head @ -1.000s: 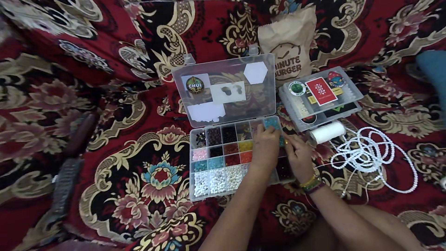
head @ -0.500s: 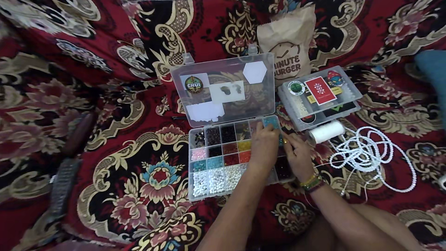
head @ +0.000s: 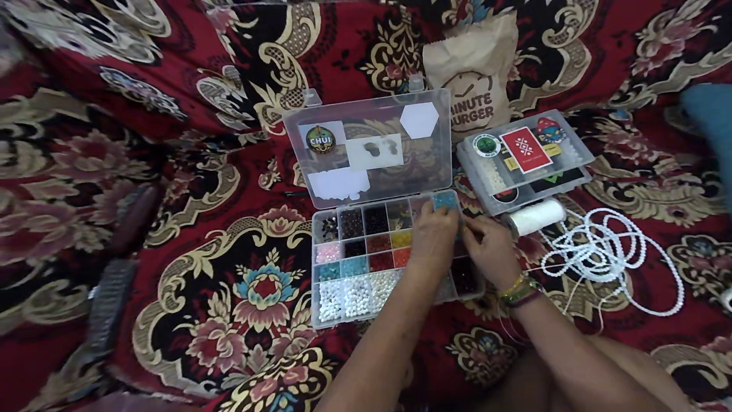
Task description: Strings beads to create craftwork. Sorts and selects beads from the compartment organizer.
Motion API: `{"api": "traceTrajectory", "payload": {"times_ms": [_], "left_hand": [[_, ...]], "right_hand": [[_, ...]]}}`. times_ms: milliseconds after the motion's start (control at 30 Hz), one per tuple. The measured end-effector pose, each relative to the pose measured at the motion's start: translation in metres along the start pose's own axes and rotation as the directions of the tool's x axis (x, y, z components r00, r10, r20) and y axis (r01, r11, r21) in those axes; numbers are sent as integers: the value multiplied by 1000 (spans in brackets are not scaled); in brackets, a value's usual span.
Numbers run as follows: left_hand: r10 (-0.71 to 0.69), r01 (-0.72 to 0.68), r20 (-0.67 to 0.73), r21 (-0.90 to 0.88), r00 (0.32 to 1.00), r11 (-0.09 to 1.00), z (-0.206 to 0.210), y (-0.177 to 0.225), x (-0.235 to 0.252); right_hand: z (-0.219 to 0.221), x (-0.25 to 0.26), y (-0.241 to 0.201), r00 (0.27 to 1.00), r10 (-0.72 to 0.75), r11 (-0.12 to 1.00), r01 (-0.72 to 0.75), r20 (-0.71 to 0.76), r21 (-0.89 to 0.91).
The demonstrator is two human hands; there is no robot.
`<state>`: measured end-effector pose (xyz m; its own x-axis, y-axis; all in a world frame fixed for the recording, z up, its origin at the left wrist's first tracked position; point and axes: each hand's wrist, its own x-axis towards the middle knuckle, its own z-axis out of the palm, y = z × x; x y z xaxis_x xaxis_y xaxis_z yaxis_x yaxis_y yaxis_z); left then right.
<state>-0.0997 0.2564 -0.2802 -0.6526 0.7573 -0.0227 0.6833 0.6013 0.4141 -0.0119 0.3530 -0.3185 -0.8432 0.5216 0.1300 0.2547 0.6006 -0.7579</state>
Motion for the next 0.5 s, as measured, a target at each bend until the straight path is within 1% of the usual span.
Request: {"api": "traceTrajectory", "payload": {"times_ms": [33,100,233,367,500], "left_hand": [[8,-8,-43,-7,999,1000,2,-2,-1],[11,-12,-78,-13,997,1000,4,-3,-1],[1,-1,-21,-41,1000,999,-2,-1,1],[1,0,45,-16,999,1000,-7,2,3],[9,-10,65,7,998,1000,-8,4,4]], "right_hand": [[1,0,0,1000,-8,1000,8,-13,-5],[3,0,2,999,-25,1000,25,-44,-11],[7,-2,3,996,-47,998,45,-72,-32],[8,-3,3,995,-49,998,45,-86,-47],[7,-3,1,996,-49,996,43,-77,-75]]}}
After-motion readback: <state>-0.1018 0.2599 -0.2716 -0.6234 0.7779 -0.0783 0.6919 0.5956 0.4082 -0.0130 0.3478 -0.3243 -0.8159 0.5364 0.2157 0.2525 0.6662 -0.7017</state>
